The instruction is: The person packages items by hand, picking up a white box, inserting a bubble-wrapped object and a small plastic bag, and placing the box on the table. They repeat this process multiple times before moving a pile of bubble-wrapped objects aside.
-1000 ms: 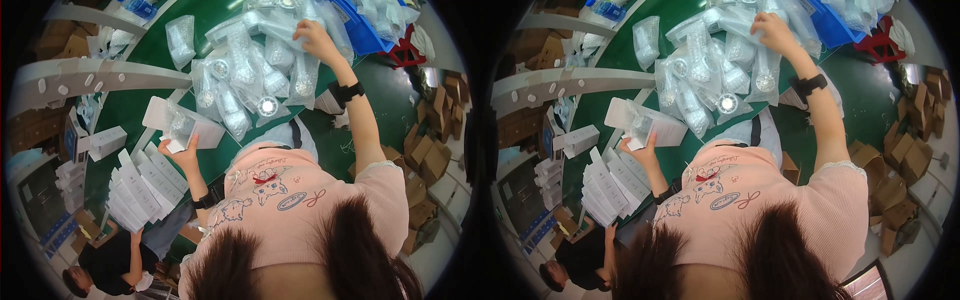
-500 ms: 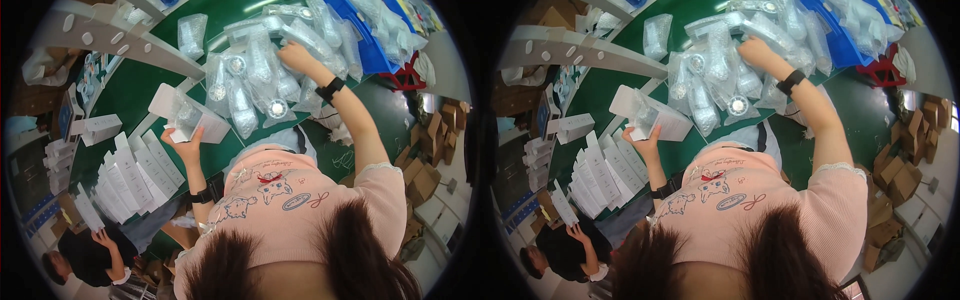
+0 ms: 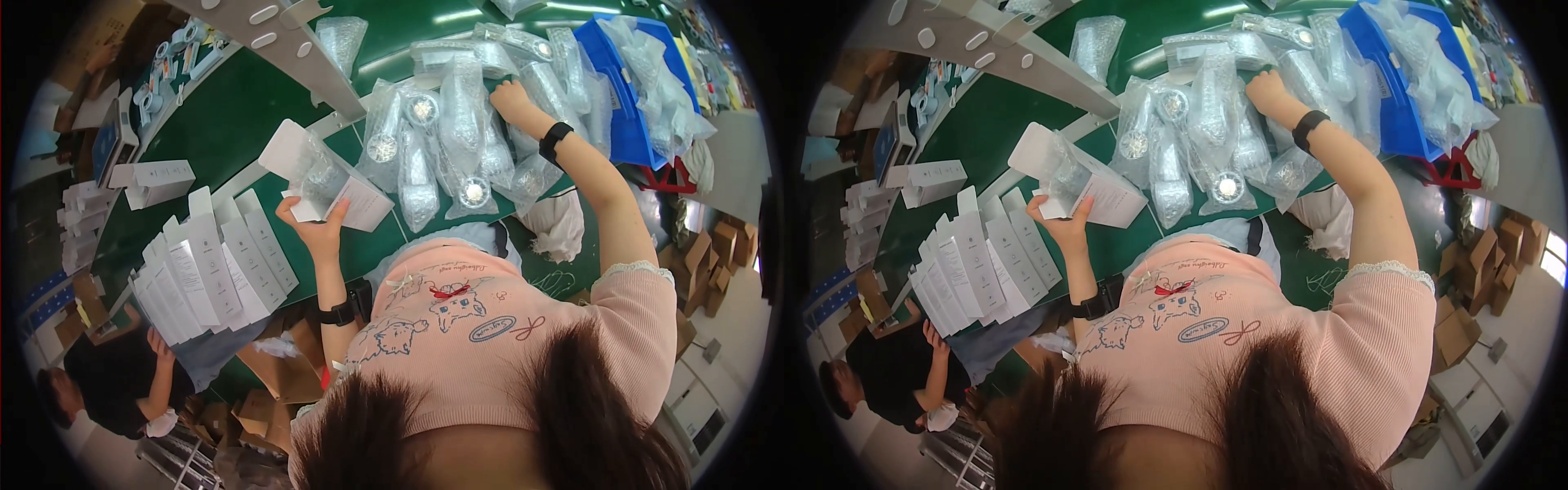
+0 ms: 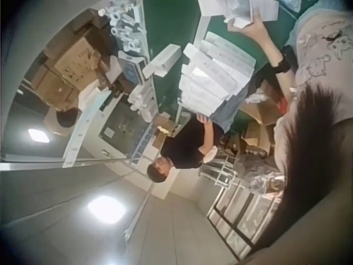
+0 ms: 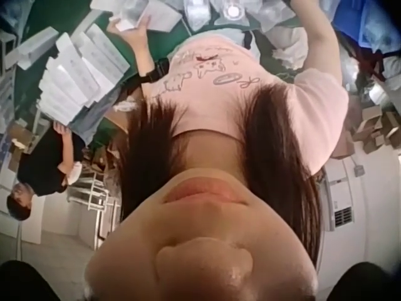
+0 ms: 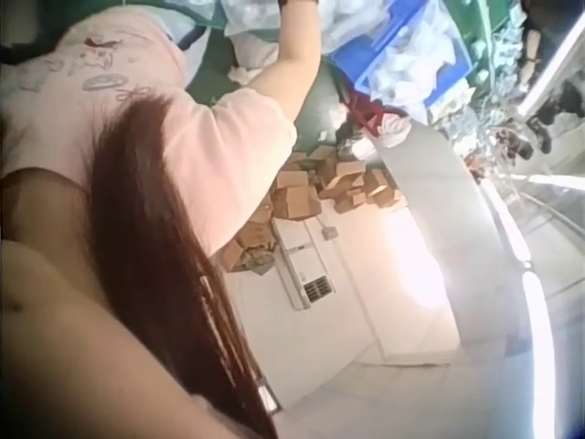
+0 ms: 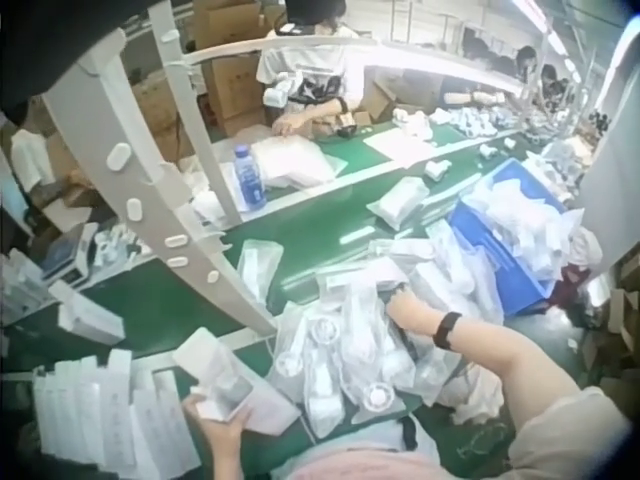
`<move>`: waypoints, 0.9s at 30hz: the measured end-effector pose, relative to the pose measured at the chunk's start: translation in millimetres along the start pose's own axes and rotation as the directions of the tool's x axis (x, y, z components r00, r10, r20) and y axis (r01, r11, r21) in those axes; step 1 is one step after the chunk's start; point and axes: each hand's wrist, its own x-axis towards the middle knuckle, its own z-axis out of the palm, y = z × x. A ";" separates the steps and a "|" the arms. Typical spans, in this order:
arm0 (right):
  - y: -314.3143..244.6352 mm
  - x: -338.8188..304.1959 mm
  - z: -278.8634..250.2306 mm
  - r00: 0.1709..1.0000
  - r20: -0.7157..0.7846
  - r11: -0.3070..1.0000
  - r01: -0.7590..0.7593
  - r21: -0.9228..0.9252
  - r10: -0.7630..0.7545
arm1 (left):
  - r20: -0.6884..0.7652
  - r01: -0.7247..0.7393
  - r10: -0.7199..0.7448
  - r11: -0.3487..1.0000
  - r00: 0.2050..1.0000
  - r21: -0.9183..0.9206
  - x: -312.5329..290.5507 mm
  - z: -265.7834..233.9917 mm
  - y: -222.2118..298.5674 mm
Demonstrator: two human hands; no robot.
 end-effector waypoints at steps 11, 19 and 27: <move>-6.7 -67.0 -156.1 0.913 -0.397 0.385 0.334 0.860 0.095 | -0.015 -0.186 0.195 0.951 0.981 0.249 -27.7 -14.6 -9.4; -139.9 -78.9 -232.5 0.622 -0.783 0.046 0.783 0.621 -0.016 | 0.079 -0.141 0.117 0.860 0.990 0.491 -6.5 -35.8 49.9; -210.7 -56.8 -221.3 0.228 -0.854 0.350 0.935 0.057 -0.468 | 0.035 0.115 -0.159 0.833 0.987 0.542 10.2 -39.7 73.0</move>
